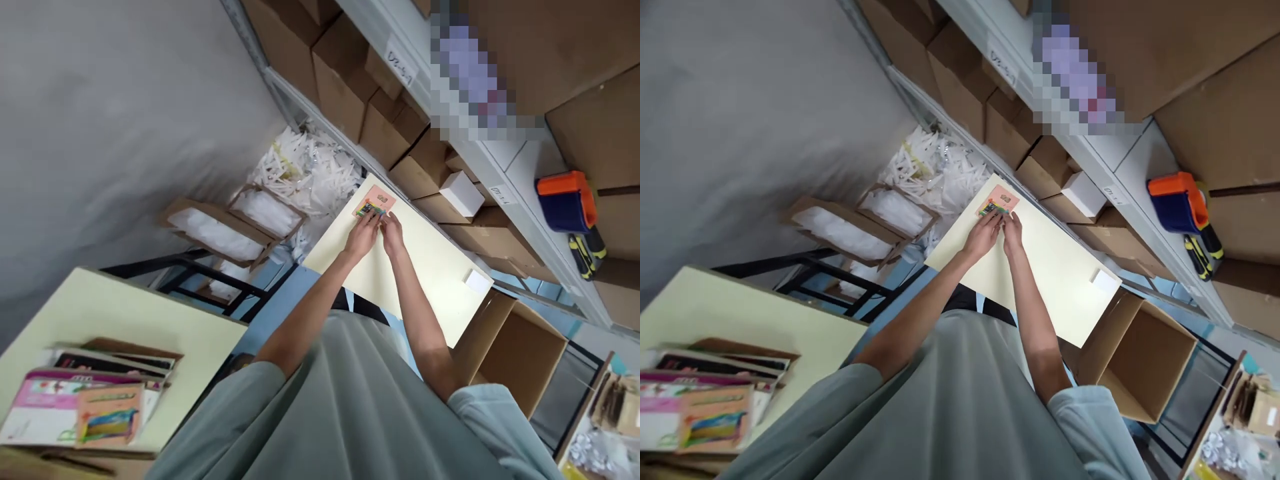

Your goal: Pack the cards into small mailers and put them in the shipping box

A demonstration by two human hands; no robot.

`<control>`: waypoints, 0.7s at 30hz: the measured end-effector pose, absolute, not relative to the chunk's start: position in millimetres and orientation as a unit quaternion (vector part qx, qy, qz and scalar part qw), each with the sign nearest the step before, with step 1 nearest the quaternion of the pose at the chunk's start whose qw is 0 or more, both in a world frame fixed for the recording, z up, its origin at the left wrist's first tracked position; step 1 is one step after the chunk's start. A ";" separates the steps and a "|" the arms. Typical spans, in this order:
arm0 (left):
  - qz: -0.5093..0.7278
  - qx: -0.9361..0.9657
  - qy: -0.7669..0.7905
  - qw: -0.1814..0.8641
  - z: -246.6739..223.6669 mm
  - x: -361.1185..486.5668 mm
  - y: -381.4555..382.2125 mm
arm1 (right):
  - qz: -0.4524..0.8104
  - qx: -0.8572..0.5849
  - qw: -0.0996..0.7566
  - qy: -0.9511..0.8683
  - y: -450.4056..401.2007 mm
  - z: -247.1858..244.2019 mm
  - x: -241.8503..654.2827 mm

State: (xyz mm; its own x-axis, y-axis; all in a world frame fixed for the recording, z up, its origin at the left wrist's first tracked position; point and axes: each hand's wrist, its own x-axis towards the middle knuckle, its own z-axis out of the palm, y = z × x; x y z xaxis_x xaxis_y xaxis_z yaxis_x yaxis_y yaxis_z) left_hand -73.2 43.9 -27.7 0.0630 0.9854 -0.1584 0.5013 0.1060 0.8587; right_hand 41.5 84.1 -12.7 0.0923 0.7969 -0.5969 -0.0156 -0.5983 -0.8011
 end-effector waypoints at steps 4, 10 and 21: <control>0.329 0.572 0.633 0.404 -11.8 -68.9 -0.3 | 0.570 -0.696 0.302 -0.315 39.5 5.5 64.0; 0.376 0.497 0.695 0.358 20.6 -65.1 -90.1 | 0.644 -0.608 0.248 -0.394 -31.9 30.7 49.0; 0.418 0.372 0.776 0.293 42.7 -72.4 -197.5 | 0.767 -0.500 0.106 -0.388 -93.5 37.1 4.8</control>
State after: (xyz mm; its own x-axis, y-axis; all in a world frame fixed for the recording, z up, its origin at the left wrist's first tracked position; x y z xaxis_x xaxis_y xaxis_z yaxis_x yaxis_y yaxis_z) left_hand -72.4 -197.5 42.7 -0.5517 0.8216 -0.1436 0.3323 0.3744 0.8657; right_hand 4.8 -93.5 37.1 -0.4777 0.5507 -0.6845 0.2243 -0.6769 -0.7011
